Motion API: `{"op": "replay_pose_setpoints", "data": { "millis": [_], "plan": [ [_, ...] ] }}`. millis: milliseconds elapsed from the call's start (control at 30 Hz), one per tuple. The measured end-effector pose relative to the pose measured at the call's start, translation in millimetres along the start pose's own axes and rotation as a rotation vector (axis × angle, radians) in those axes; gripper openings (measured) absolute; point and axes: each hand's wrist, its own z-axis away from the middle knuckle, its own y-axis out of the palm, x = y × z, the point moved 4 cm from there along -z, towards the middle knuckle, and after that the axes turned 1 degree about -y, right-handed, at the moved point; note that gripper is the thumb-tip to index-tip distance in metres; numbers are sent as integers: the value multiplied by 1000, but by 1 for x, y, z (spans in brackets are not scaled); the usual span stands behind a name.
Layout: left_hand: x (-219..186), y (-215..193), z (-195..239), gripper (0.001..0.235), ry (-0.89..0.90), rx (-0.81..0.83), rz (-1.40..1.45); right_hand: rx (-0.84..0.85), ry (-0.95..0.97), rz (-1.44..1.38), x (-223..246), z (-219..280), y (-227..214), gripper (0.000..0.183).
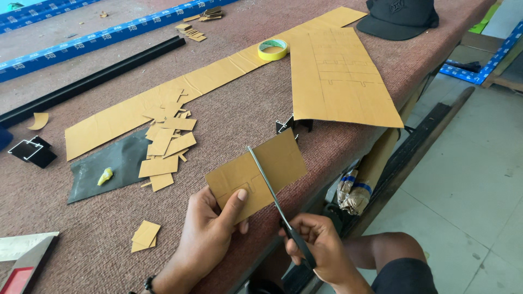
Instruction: The person uses scissors to cut small rectangular pieces from a larger sheet of cardboard. They repeatedly trim the edges of the cardboard pieces and place the cut pieces on the table.
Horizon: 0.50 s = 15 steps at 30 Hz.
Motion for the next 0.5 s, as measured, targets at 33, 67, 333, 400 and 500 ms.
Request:
{"op": "replay_pose_setpoints", "data": {
  "millis": [33,67,333,400,500],
  "plan": [
    [1,1,0,40,8,5,10,0,-9,15,-1,0,0,27],
    [1,1,-1,41,16,11,19,-1,-18,29,-2,1,-1,23],
    [4,-1,-1,39,-15,-33,22,-40,24,-38,-8,2,-3,32],
    [0,-1,-1,38,-31,-56,54,-17,38,-56,-5,2,0,34],
    [-2,-4,-1,41,-172,-195,220,45,-5,-74,2,5,5,36]
  ]
}}
